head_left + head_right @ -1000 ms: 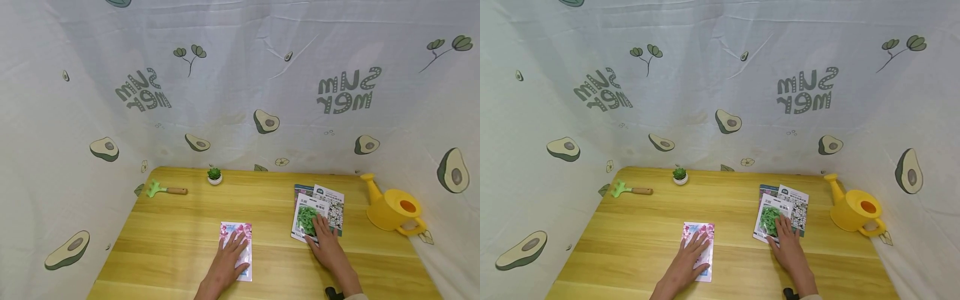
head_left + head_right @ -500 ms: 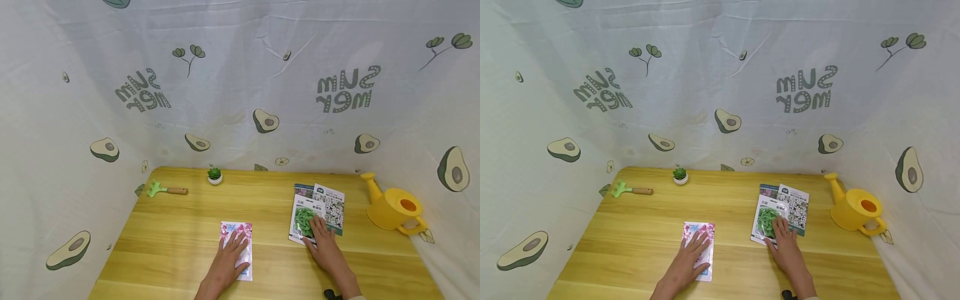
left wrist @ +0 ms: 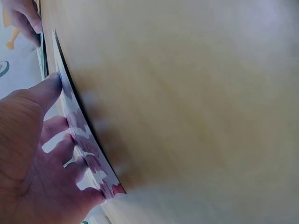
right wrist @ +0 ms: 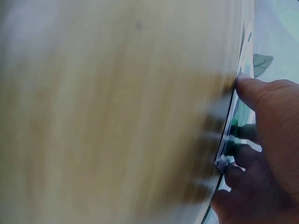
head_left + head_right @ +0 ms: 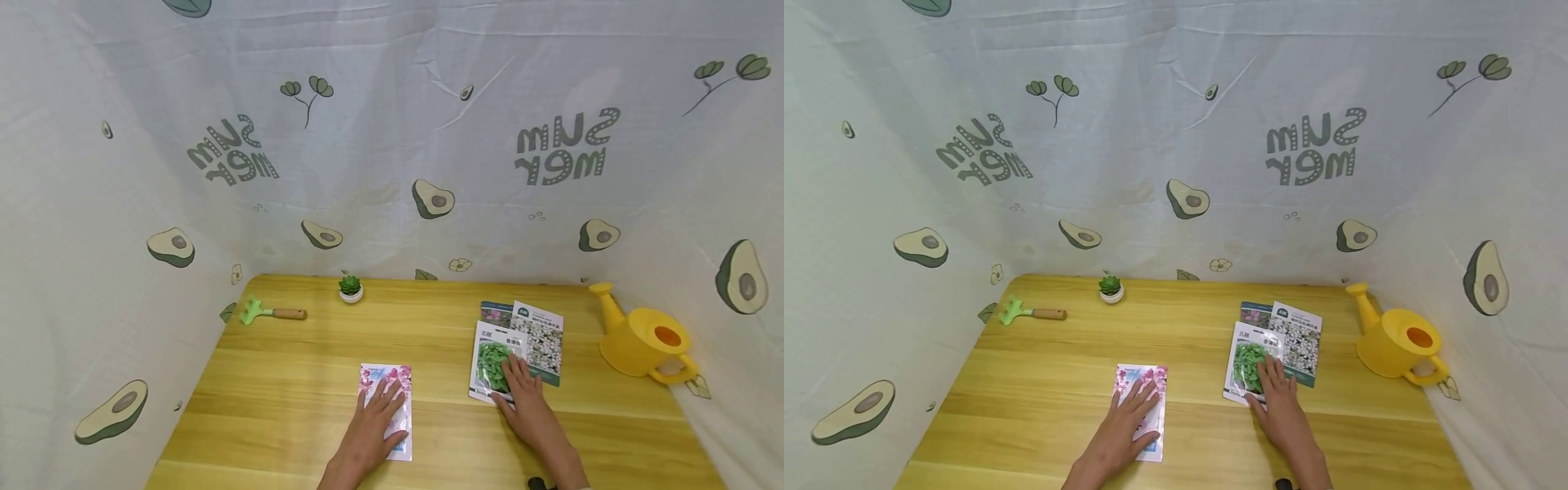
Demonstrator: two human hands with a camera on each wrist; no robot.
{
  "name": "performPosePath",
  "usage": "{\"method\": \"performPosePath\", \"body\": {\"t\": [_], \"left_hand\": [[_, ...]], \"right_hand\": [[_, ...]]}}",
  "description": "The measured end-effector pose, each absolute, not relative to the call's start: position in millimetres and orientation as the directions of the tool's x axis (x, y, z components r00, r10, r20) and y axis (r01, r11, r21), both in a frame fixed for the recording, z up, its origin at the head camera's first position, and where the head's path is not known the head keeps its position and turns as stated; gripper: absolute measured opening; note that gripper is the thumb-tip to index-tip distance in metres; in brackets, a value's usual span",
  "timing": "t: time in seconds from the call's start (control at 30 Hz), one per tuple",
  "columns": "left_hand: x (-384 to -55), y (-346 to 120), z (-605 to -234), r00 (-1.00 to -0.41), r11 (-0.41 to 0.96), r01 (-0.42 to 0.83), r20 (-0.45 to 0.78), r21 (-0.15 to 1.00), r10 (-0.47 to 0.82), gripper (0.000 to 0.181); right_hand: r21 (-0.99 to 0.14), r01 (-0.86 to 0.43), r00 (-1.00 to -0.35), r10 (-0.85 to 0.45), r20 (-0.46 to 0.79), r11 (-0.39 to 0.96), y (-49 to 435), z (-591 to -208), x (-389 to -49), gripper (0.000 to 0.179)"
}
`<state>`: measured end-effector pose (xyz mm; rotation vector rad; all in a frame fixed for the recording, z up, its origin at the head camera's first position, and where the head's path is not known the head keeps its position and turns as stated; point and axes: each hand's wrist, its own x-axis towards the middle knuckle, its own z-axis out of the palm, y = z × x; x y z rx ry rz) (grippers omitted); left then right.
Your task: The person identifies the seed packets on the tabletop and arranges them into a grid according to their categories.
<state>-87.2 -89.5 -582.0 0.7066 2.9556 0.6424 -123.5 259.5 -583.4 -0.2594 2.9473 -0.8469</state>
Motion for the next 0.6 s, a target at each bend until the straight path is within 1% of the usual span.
{"method": "performPosePath", "body": {"t": [0.33, 0.6], "left_hand": [[-86.9, -88.7, -580.5, -0.899, 0.811, 0.416, 0.052, 0.410, 0.435, 0.066], [-86.8, -88.7, -581.0, -0.899, 0.813, 0.418, 0.059, 0.405, 0.433, 0.066]], "right_hand": [[-0.524, -0.169, -0.982, -0.190, 0.013, 0.835, 253.9, -582.1, -121.8, 0.075], [-0.537, -0.158, -0.981, -0.192, -0.009, 0.829, 249.3, -581.3, -118.0, 0.076]]}}
